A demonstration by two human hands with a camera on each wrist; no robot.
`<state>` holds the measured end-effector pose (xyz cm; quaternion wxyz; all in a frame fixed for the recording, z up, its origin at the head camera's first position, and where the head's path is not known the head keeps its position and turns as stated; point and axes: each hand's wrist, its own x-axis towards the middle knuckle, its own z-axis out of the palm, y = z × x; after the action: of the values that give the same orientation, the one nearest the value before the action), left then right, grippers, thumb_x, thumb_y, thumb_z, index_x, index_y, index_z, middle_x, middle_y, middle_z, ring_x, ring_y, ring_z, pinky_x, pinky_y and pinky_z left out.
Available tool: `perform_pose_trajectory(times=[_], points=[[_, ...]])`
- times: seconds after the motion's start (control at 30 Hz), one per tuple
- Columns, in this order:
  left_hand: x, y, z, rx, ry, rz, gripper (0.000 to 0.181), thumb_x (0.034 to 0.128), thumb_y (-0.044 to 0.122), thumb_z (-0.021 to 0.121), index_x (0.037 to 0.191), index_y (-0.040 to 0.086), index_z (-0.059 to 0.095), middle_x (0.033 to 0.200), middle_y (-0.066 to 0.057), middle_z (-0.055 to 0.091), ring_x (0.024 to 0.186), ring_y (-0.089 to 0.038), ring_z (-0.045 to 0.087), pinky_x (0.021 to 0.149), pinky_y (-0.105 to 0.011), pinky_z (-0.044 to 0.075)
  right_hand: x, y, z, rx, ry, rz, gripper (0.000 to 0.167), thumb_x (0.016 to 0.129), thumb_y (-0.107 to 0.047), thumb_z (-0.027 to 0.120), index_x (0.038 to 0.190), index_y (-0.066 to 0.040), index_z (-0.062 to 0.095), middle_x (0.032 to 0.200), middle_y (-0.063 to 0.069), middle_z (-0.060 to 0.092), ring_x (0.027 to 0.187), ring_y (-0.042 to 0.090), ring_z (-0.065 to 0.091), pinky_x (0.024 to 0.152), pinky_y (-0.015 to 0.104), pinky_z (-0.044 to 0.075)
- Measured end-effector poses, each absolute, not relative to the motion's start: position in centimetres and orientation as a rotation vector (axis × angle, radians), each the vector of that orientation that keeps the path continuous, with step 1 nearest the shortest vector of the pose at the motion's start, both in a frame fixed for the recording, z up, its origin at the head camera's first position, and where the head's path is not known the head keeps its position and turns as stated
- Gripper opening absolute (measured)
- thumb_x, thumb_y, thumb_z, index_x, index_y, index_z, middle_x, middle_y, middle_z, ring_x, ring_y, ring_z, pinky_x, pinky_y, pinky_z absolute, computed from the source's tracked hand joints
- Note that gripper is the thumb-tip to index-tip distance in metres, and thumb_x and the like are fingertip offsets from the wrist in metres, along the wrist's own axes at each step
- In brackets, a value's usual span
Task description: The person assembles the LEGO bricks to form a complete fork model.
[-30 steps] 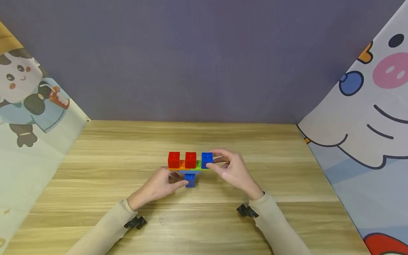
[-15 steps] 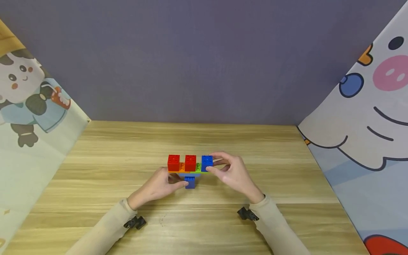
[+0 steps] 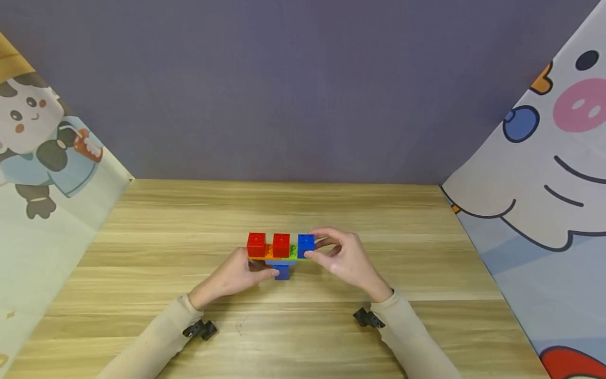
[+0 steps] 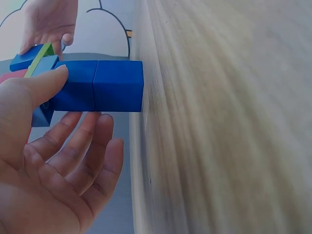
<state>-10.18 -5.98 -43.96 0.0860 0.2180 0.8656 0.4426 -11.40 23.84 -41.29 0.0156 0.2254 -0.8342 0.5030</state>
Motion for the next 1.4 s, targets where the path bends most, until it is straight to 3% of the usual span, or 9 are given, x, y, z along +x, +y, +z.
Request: perform_pose_trajectory(times=[0.13,0.7,1.03,1.23,1.4], points=[[-10.27,-6.02,-44.02,0.616,2.581,1.314,0.038,0.0933,0.034,0.084,0.126,0.017,0.074,0.118,0.002,0.081,0.098,-0.006,0.072,0.096,-0.036,0.060,-11.40,23.88,-41.42,0.737,-2.581,1.565,0.038,0.091,-0.014,0.086,0.128,-0.013,0.075,0.113,0.007,0.080,0.099,0.016,0.076,0.074,0.029,0.063],[-10.57,-6.05,-44.19,0.616,2.549,1.345,0.043,0.0921,0.033,0.085,0.130,0.019,0.072,0.122,0.001,0.080,0.107,-0.011,0.075,0.098,-0.040,0.062,-11.14,23.90,-40.95,0.881,-2.535,1.555,0.040,0.091,-0.009,0.085,0.130,-0.010,0.074,0.120,0.008,0.079,0.097,0.016,0.077,0.081,0.037,0.066],[-10.67,-6.10,-44.25,0.624,2.540,1.351,0.043,0.0917,0.031,0.086,0.131,0.018,0.073,0.120,0.001,0.080,0.104,-0.009,0.075,0.095,-0.036,0.062,-11.23,23.94,-40.84,0.937,-2.507,1.565,0.041,0.089,-0.006,0.086,0.129,-0.008,0.074,0.122,0.009,0.078,0.100,0.017,0.077,0.084,0.035,0.066],[-10.71,-6.02,-44.20,0.612,2.531,1.349,0.043,0.0923,0.034,0.085,0.131,0.019,0.073,0.121,0.002,0.080,0.105,-0.008,0.074,0.097,-0.039,0.062,-11.33,24.08,-40.92,0.974,-2.490,1.532,0.039,0.091,-0.007,0.084,0.128,-0.009,0.074,0.119,0.008,0.078,0.099,0.017,0.076,0.086,0.047,0.066],[-10.77,-5.98,-44.22,0.627,2.469,1.432,0.043,0.0903,0.030,0.087,0.129,0.017,0.073,0.116,0.000,0.080,0.092,-0.011,0.074,0.088,-0.034,0.063,-11.22,24.12,-40.87,0.979,-2.491,1.519,0.039,0.089,-0.006,0.086,0.126,-0.009,0.074,0.117,0.007,0.078,0.100,0.017,0.076,0.086,0.043,0.066]])
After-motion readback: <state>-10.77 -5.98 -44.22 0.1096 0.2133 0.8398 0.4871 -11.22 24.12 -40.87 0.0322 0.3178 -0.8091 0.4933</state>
